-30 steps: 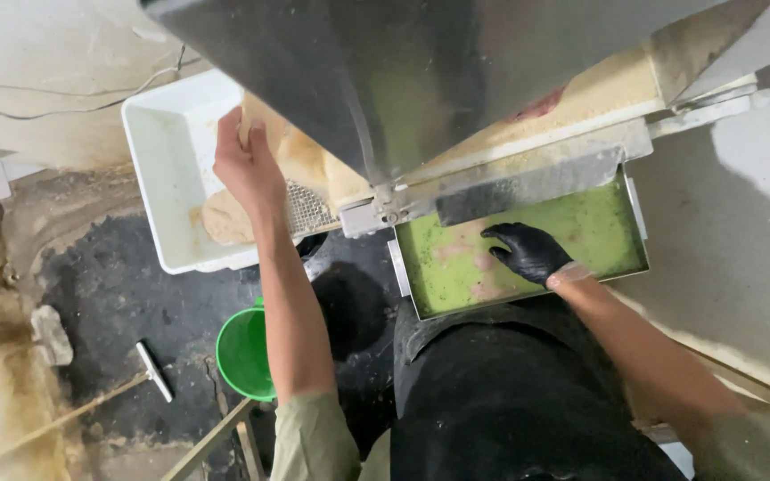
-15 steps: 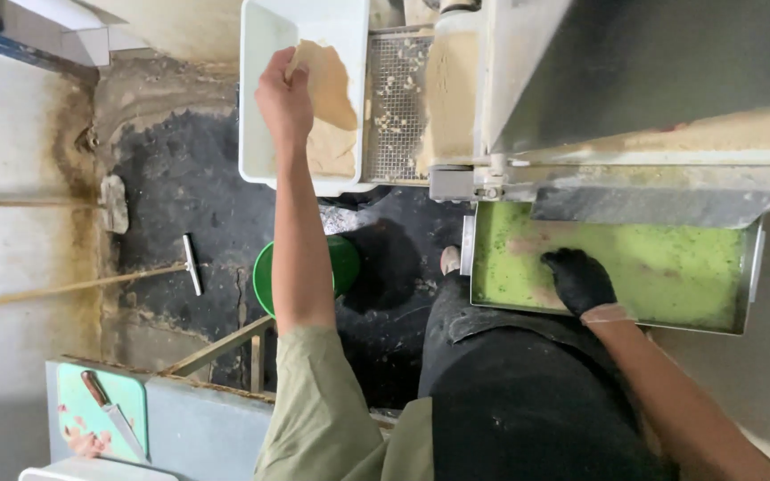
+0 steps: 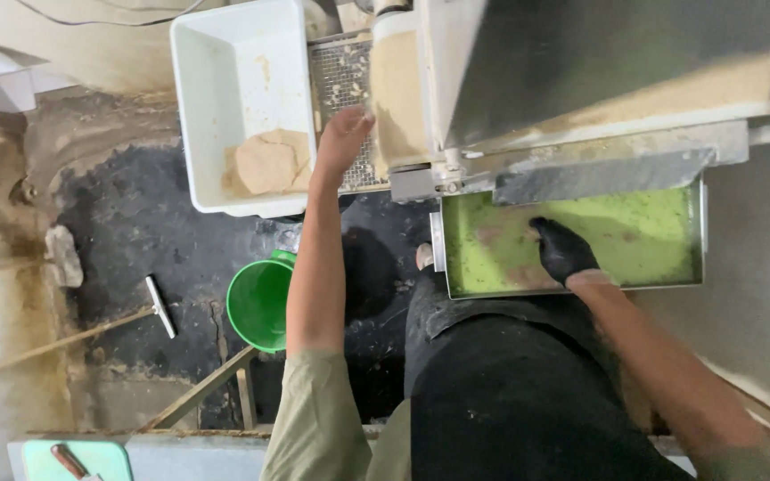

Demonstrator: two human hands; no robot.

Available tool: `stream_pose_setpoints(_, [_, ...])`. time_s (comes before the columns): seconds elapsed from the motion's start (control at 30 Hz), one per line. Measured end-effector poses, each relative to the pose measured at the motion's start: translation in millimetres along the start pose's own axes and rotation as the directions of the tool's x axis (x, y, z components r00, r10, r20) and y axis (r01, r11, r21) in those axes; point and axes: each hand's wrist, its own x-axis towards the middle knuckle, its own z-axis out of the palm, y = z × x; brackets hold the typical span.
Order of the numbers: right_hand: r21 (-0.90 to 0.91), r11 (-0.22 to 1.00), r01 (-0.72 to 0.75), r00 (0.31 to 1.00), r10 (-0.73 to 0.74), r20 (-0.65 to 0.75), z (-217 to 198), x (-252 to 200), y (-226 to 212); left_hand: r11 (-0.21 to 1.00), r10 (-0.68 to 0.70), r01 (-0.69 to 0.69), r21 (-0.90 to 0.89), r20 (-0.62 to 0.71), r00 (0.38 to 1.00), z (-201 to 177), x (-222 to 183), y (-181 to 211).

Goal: The person repeatedly dips raw meat pieces into a green liquid in a metal tray, then places them into a white container. The process is repeated continuously throughout the clip.

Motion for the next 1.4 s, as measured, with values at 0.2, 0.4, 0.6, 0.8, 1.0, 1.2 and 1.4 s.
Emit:
stream_pose_setpoints(0.2, [0.381,0.924,-0.025,0.986,0.085,-0.141,-41,-8,-5,0.963,0.003,0.001,-0.269,0.015,1.0,43,41,22])
stream_pose_setpoints(0.4, [0.744,0.657,-0.123,0.965,0.253,-0.065,-33,-16,12,0.972,-0.013,0.026,-0.233,0.058,0.998,40,42,40])
stream_pose_setpoints(0.6, [0.898,0.4,-0.184,0.939,0.34,0.041,-72,-43,-5,0.971,-0.092,0.095,-0.218,0.027,0.995,42,74,10])
stream_pose_setpoints(0.8, [0.857,0.483,-0.179,0.959,0.279,0.043,-94,-63,1,0.893,-0.197,0.197,-0.404,0.044,0.979,33,83,-24])
stream_pose_setpoints(1.0, [0.977,0.166,-0.135,0.937,0.341,0.071,-107,-71,1,0.615,-0.308,0.415,-0.671,0.28,0.909,25,63,-56])
stream_pose_setpoints(1.2, [0.917,0.37,-0.152,0.951,0.309,0.033,-138,-83,-8,0.43,-0.1,-0.03,-0.902,-0.081,0.992,30,21,-22])
stream_pose_setpoints(1.4, [0.831,0.529,-0.172,0.924,0.38,-0.05,-119,-78,12,0.7,0.079,-0.367,-0.612,-0.444,0.892,14,-12,45])
